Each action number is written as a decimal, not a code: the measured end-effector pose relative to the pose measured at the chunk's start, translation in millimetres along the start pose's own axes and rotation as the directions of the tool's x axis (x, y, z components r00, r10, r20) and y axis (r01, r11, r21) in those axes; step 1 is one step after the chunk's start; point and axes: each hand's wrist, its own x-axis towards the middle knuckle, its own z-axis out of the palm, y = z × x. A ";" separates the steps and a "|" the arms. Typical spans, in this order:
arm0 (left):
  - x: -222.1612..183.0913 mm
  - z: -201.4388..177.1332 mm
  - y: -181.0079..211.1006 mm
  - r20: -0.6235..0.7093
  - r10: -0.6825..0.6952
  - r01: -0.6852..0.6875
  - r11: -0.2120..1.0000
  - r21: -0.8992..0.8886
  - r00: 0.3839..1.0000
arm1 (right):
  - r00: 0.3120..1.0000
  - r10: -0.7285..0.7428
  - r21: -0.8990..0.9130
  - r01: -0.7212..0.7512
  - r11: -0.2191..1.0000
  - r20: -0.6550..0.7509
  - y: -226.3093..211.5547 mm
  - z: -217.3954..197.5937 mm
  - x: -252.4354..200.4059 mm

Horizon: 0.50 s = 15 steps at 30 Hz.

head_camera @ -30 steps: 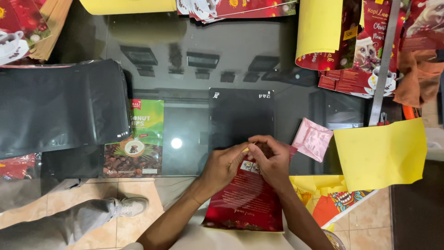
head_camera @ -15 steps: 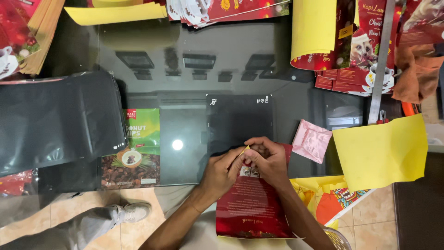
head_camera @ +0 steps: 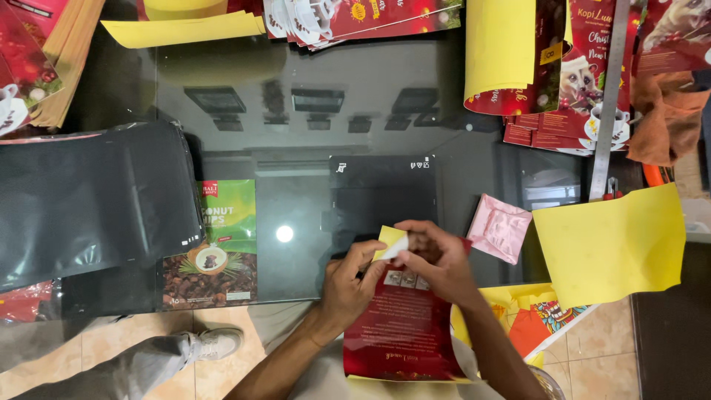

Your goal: The person prepares multiple printed product pouches by hand, applying adhesive strips or labels and smoothing them down against a flat work surface.

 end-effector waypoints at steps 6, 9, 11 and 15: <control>6.5 -12.7 45.2 0.128 0.105 -0.079 0.977 -0.196 0.986 | 0.907 -0.272 -0.450 0.400 0.798 0.323 -111.7 -49.5 -4.6; 10.9 -10.9 65.4 0.227 0.185 -0.096 0.931 -0.353 0.956 | 0.779 -0.255 -0.388 0.532 0.753 0.573 -141.9 -32.0 3.7; 13.9 -12.3 68.7 0.257 0.216 -0.096 0.907 -0.411 0.942 | 0.693 -0.277 -0.277 0.574 0.771 0.666 -140.4 -13.9 7.5; 29.6 -21.8 68.7 -0.107 0.339 -0.355 0.892 -0.280 0.935 | 0.820 -0.314 -0.038 0.377 0.925 0.478 -82.9 13.5 7.7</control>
